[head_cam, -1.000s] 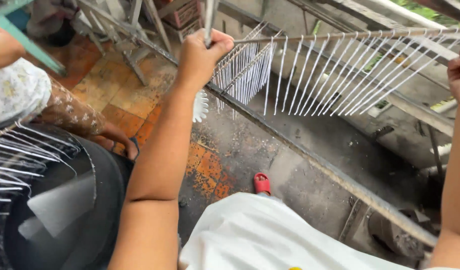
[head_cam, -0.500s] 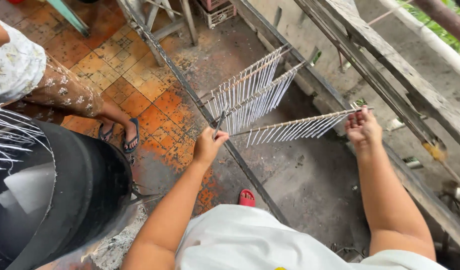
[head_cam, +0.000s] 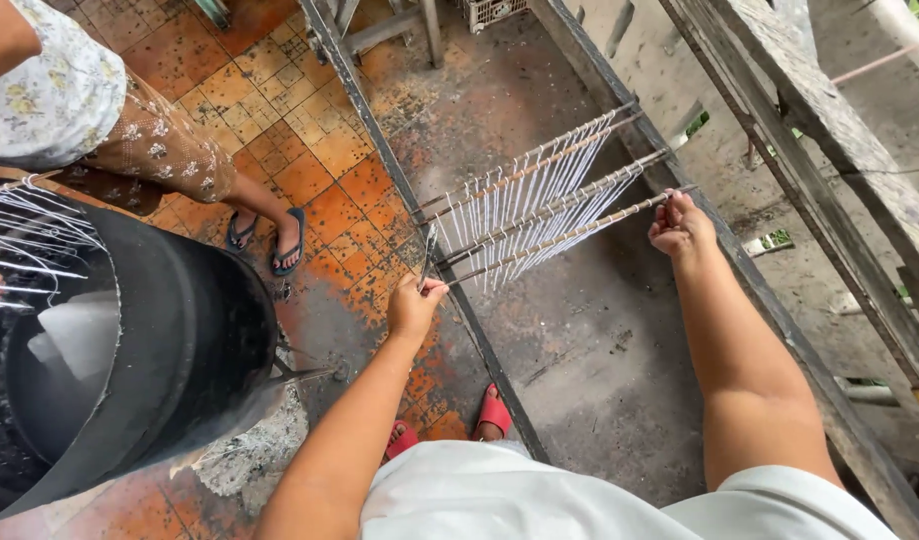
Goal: Dipping a frame of candle wicks into a vat of molten wax and moving them to a cooling rack.
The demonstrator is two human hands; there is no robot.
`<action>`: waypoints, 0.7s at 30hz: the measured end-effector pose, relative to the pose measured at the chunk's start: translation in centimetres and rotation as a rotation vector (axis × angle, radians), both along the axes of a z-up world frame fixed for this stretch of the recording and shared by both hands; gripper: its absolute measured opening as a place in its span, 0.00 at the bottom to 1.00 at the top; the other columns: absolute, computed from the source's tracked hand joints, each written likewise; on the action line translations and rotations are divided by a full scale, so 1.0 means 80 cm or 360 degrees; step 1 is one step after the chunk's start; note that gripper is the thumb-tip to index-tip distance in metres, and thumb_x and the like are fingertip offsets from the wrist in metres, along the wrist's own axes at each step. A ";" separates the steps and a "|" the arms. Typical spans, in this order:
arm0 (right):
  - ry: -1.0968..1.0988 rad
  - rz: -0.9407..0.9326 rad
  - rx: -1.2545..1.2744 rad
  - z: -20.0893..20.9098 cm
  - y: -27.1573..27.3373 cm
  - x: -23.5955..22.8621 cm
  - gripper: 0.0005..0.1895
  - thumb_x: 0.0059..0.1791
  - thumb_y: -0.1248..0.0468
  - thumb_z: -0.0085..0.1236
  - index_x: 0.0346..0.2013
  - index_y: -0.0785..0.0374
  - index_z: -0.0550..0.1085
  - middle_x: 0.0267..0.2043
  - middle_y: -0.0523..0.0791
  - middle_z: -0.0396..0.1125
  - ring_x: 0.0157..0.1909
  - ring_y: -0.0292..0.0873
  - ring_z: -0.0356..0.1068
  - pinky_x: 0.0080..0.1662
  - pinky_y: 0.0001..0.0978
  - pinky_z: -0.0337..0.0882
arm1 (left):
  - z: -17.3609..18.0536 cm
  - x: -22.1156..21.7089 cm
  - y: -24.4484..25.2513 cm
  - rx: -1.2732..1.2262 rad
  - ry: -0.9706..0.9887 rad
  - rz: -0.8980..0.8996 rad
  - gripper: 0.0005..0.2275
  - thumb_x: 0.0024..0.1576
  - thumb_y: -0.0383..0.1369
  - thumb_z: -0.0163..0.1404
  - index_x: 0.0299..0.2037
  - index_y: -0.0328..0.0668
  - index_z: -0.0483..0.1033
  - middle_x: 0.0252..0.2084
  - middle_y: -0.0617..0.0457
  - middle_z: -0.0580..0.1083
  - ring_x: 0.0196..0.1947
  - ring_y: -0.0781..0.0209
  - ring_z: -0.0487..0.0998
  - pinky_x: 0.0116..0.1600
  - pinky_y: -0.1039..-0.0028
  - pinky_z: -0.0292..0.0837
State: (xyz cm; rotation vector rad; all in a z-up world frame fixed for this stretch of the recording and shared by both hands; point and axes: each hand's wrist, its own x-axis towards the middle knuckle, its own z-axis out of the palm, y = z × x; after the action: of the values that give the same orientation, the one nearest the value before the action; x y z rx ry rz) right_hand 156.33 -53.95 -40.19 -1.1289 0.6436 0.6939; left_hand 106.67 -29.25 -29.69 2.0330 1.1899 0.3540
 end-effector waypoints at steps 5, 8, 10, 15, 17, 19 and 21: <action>0.0088 -0.0016 -0.0071 0.005 0.036 0.007 0.16 0.52 0.55 0.65 0.51 0.31 0.72 0.40 0.31 0.79 0.46 0.44 0.72 0.46 0.46 0.61 | 0.004 0.006 -0.002 -0.0013 0.0050 0.0107 0.06 0.47 0.42 0.66 0.31 0.63 0.85 0.29 0.58 0.73 0.36 0.54 0.81 0.45 0.67 0.78; 0.0095 0.0006 -0.0086 -0.002 0.044 0.013 0.17 0.51 0.54 0.66 0.51 0.31 0.72 0.41 0.31 0.79 0.49 0.44 0.72 0.47 0.47 0.61 | -0.002 0.008 -0.004 -0.0028 0.0096 0.0150 0.07 0.46 0.44 0.66 0.31 0.63 0.84 0.29 0.60 0.73 0.36 0.56 0.81 0.45 0.68 0.78; 0.0098 0.0022 -0.0098 0.000 0.048 0.014 0.17 0.51 0.54 0.66 0.52 0.31 0.72 0.42 0.31 0.79 0.49 0.45 0.72 0.46 0.47 0.62 | -0.001 0.011 -0.002 -0.0025 0.0095 0.0165 0.06 0.46 0.43 0.67 0.31 0.62 0.84 0.28 0.60 0.73 0.36 0.56 0.82 0.45 0.68 0.78; 0.0150 0.0034 -0.0117 0.010 0.060 0.013 0.11 0.52 0.54 0.65 0.47 0.35 0.74 0.39 0.33 0.77 0.48 0.45 0.72 0.46 0.45 0.63 | 0.012 0.014 -0.004 -0.0040 0.0146 0.0227 0.06 0.46 0.44 0.66 0.30 0.64 0.84 0.28 0.62 0.74 0.36 0.59 0.82 0.45 0.71 0.78; 0.0139 0.0021 -0.0115 0.006 0.063 0.018 0.12 0.52 0.54 0.65 0.48 0.34 0.74 0.40 0.33 0.75 0.48 0.45 0.71 0.47 0.45 0.62 | 0.016 0.019 -0.004 -0.0077 0.0193 0.0249 0.06 0.46 0.43 0.66 0.30 0.62 0.83 0.28 0.61 0.74 0.37 0.57 0.82 0.46 0.68 0.79; 0.0140 0.0035 -0.0121 0.016 0.066 0.014 0.13 0.52 0.54 0.65 0.49 0.34 0.73 0.40 0.33 0.74 0.48 0.44 0.71 0.46 0.44 0.62 | 0.020 0.021 -0.002 -0.0091 0.0212 0.0280 0.06 0.45 0.44 0.66 0.29 0.64 0.83 0.27 0.62 0.74 0.37 0.58 0.82 0.45 0.68 0.79; 0.0142 0.0048 -0.0134 0.019 0.065 0.011 0.14 0.52 0.54 0.65 0.50 0.34 0.73 0.40 0.33 0.74 0.48 0.44 0.71 0.46 0.44 0.62 | 0.022 0.021 -0.003 -0.0111 0.0232 0.0310 0.06 0.45 0.45 0.66 0.28 0.65 0.83 0.27 0.63 0.73 0.36 0.59 0.82 0.45 0.69 0.79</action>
State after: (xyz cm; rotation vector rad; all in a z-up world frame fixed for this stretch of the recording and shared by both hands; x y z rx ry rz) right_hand 157.18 -48.76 -38.66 -1.1924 0.7385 0.7524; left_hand 108.38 -29.52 -27.97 1.9143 1.4749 0.2566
